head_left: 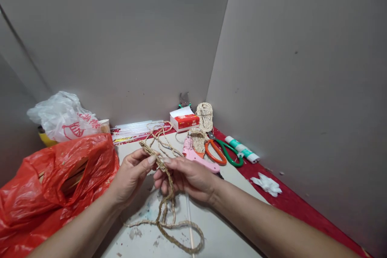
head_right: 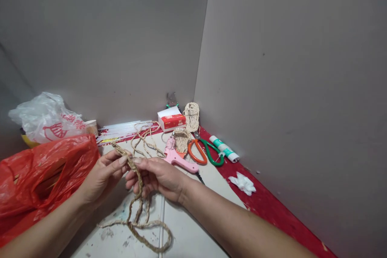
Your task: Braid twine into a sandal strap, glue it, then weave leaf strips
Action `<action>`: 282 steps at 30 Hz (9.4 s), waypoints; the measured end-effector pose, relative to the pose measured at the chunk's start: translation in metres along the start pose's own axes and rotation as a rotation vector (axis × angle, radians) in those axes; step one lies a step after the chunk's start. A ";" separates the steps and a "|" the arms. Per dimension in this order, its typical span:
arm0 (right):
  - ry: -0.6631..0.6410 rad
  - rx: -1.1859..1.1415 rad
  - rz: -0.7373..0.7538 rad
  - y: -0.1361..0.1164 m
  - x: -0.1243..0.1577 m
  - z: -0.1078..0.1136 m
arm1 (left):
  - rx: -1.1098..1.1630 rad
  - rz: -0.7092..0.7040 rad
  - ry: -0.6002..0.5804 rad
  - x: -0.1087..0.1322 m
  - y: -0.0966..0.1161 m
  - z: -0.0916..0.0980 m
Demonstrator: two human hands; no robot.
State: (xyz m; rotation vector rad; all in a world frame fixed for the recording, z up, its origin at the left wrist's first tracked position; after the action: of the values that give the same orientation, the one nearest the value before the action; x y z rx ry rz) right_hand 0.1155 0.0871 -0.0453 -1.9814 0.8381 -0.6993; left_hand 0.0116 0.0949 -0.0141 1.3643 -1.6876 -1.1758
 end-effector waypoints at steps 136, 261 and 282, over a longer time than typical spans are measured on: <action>0.383 0.790 0.462 -0.023 0.008 0.005 | -0.245 0.009 0.154 -0.008 -0.017 0.022; 0.362 0.380 0.348 -0.016 0.007 0.001 | -0.189 -0.092 0.176 -0.003 0.004 0.012; 0.320 0.383 0.375 -0.019 0.009 -0.002 | -0.268 -0.028 0.094 -0.003 -0.002 0.013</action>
State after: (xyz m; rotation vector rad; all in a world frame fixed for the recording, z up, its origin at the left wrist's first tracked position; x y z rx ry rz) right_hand 0.1251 0.0874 -0.0269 -1.3434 1.1338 -0.8881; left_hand 0.0018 0.1010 -0.0208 1.2589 -1.3930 -1.2811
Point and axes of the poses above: each hand's wrist, its own x-axis away from the middle knuckle, its own z-axis out of the back of the hand, y = z × x, the point moved 7 cm from there along -x, towards the middle knuckle, and after that the axes turned 4 degrees about y, right-handed, at the moved point
